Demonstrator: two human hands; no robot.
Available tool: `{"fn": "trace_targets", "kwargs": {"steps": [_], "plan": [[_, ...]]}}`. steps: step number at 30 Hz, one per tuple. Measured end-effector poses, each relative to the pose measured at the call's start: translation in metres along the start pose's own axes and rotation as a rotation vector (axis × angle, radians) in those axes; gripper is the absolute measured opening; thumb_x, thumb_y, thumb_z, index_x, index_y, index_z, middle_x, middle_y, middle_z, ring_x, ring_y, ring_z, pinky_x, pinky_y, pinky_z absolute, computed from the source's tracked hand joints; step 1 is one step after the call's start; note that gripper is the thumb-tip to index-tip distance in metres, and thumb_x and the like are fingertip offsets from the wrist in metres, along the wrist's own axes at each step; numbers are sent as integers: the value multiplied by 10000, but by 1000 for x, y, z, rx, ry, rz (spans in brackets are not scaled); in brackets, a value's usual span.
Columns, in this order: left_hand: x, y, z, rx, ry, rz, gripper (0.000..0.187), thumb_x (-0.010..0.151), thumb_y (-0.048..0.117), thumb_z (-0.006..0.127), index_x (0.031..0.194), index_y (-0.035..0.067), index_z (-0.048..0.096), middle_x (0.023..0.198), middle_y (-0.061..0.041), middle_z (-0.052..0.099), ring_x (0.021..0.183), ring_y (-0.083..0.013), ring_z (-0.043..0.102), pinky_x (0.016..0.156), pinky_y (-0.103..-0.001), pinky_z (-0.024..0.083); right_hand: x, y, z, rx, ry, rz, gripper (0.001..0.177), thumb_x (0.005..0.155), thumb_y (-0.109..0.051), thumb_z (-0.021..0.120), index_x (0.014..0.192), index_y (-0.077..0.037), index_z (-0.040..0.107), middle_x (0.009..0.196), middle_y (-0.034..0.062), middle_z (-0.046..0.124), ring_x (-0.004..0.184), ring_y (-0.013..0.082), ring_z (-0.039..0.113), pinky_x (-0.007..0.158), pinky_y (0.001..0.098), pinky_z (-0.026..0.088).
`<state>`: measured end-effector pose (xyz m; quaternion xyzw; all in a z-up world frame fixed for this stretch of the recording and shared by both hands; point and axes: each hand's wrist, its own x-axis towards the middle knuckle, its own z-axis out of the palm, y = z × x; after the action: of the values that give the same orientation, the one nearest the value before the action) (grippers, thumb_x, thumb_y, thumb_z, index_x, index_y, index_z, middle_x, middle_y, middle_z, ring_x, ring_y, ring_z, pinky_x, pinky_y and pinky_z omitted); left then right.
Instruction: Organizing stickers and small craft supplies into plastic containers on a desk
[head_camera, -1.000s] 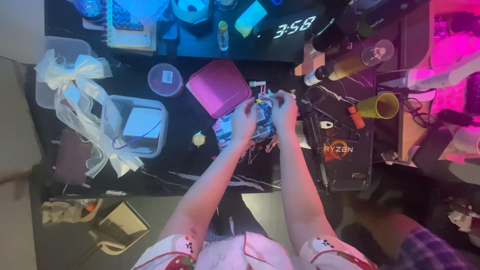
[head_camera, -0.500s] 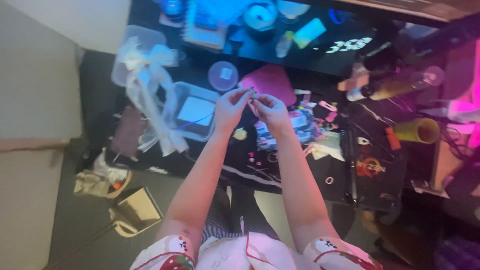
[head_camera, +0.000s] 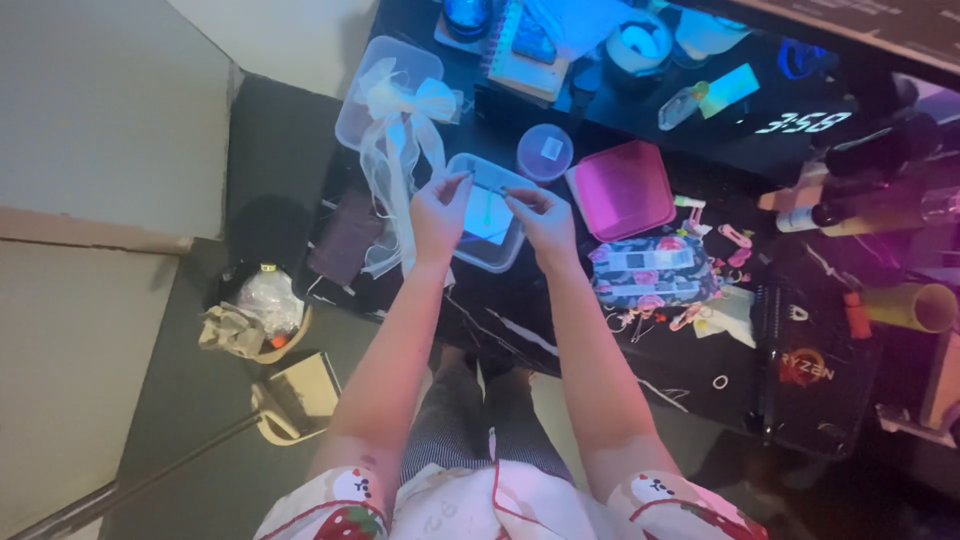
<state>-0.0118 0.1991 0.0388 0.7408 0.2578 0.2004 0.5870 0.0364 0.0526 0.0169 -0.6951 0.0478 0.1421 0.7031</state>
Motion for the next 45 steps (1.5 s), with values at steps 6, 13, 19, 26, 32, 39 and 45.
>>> {"fn": "trace_targets", "kwargs": {"steps": [6,13,19,26,32,39,45], "plan": [[-2,-6,18,66,-95,-16,142,811,219,717,944,182,749,762,-37,716,806,-161,696,759,-303,530,8,18,-6,-1,57,-42,200,774,-142,787,966,-112,739,831,40,698,655,67,613,542,177,487],[-26,3,108,-52,-294,51,90,814,222,729,895,191,752,784,-18,725,816,-140,701,763,-270,528,0,7,-84,9,184,-45,217,785,-165,783,987,-119,720,841,21,708,669,69,625,521,159,489],[-86,16,216,-84,-508,-39,120,813,181,724,930,183,751,868,14,732,793,-113,701,753,-252,540,-17,9,-213,-60,419,-68,205,775,-88,781,969,-95,716,846,56,707,675,104,651,515,208,551],[-149,21,335,3,-673,33,177,786,165,748,948,96,734,912,-103,715,848,-222,696,757,-290,559,-36,31,-350,-57,646,11,210,750,-80,787,948,-98,719,838,50,702,717,103,639,584,235,560],[-167,2,409,20,-731,21,199,795,153,726,984,92,714,948,-140,689,871,-274,682,738,-330,569,-13,46,-412,-208,674,63,213,745,-122,767,954,-134,726,852,37,701,748,109,651,628,252,560],[-145,-32,457,347,-752,430,321,797,146,703,1112,103,658,1124,-148,619,1054,-365,587,927,-464,468,25,40,-417,-1161,612,90,142,775,-271,738,913,-279,704,835,-78,617,844,128,588,788,275,507],[-141,-29,457,916,-886,558,289,804,328,623,1061,196,628,996,-50,626,1008,-297,566,939,-486,427,36,47,-402,-1419,551,-70,132,844,-373,581,808,-277,665,803,-27,554,895,189,459,752,279,432]]}}
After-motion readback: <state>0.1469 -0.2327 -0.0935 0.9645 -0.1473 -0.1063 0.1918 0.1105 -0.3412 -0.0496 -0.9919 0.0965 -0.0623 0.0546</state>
